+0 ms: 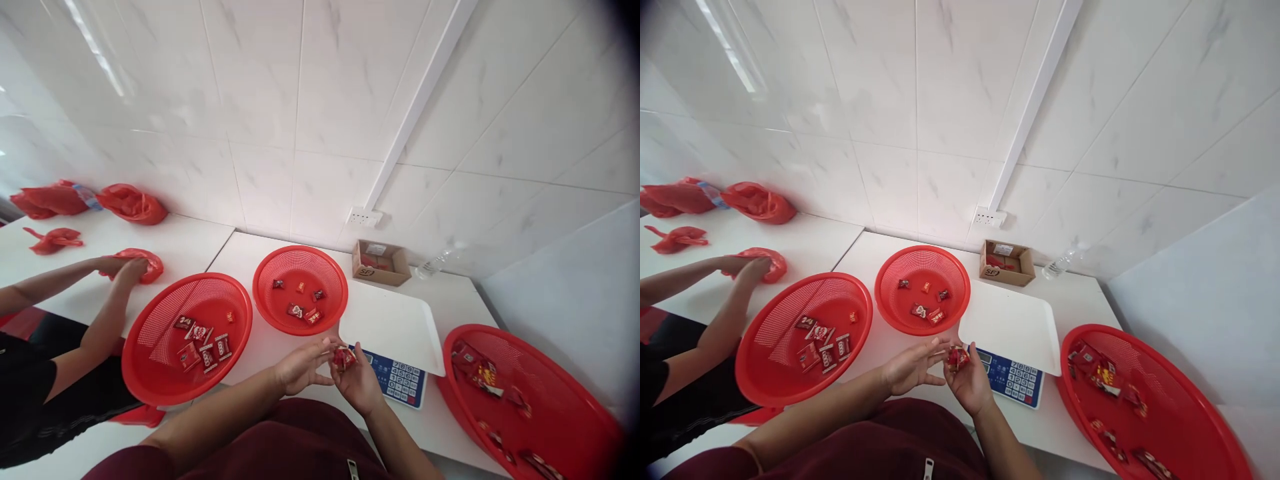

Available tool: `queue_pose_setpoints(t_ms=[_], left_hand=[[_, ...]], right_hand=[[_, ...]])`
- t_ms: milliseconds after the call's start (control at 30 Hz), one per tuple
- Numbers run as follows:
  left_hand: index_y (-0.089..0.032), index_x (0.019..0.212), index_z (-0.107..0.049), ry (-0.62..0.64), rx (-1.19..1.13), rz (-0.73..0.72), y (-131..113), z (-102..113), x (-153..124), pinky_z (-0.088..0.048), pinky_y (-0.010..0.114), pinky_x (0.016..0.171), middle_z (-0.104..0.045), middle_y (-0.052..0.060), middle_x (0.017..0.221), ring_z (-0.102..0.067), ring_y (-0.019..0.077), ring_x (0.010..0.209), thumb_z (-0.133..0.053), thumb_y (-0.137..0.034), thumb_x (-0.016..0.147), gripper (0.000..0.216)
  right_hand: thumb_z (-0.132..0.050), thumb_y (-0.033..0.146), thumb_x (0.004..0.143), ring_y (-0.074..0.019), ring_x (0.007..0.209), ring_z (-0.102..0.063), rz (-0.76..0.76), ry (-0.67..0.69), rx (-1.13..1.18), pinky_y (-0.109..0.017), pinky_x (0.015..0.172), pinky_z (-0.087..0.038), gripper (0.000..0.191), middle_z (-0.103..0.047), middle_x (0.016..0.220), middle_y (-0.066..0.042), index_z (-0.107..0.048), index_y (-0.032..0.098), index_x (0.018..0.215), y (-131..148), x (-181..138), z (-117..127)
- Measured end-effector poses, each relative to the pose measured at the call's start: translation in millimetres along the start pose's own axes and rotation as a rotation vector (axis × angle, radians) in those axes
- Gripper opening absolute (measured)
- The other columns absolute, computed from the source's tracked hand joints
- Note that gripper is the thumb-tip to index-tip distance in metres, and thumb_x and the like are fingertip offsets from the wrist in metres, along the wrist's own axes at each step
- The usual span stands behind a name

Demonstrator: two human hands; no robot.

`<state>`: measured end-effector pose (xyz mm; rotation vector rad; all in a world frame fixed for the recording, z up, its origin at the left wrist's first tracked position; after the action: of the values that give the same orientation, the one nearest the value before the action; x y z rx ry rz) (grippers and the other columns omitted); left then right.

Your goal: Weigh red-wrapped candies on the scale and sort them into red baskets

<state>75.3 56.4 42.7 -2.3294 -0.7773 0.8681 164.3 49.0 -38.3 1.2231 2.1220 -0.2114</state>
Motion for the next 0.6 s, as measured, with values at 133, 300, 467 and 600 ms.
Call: queue_pose_setpoints(t_ms=[133,300,467,600], left_hand=[[-0.020,0.113,-0.054,-0.198,-0.040,0.054,10.2,40.1,-9.6,-0.040,0.045,0.092,-0.042,0.014,0.136,-0.035,0.0296,0.127,-0.061,-0.050,0.074,0.050],[-0.018,0.114,-0.050,-0.502,-0.147,0.156,35.9,107.6,-35.6,-0.042,0.038,0.091,-0.049,0.016,0.129,-0.050,0.0257,0.114,-0.059,-0.039,0.078,0.043],[-0.016,0.107,-0.052,-0.681,-0.299,0.182,56.2,151.2,-61.2,-0.046,0.032,0.085,-0.055,0.015,0.121,-0.058,0.0225,0.103,-0.056,-0.034,0.081,0.031],[-0.017,0.100,-0.052,-0.756,-0.342,0.138,57.9,167.2,-71.0,-0.049,0.031,0.079,-0.060,0.013,0.110,-0.062,0.0205,0.089,-0.058,-0.032,0.081,0.025]], right_hand=[[-0.035,0.043,0.092,-0.0157,0.082,-0.066,0.060,-0.061,0.049,-0.028,0.065,-0.054,0.039,-0.070,0.089,-0.008,-0.064,0.019,0.095,26.8,-8.3,11.4],[-0.038,0.046,0.090,-0.0210,0.097,-0.063,0.235,-0.140,0.146,-0.038,0.076,-0.057,0.036,-0.067,0.091,-0.010,-0.059,0.016,0.089,78.4,-16.9,20.0],[-0.041,0.048,0.088,-0.0226,0.104,-0.060,0.357,-0.177,0.146,-0.041,0.079,-0.058,0.032,-0.063,0.092,-0.007,-0.053,0.019,0.094,108.3,-19.7,22.7],[-0.043,0.049,0.087,-0.0241,0.115,-0.054,0.384,-0.228,0.120,-0.041,0.075,-0.059,0.037,-0.053,0.118,-0.012,-0.044,0.021,0.111,111.9,-22.6,24.2]])
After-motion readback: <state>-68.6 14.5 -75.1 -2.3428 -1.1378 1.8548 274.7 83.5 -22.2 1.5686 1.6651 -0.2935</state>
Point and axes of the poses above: each hand's wrist, its own x-axis towards the middle knuckle, its own z-axis out of the back of the hand, y = z × x, the point moved 8 cm from there along x, towards the middle knuckle
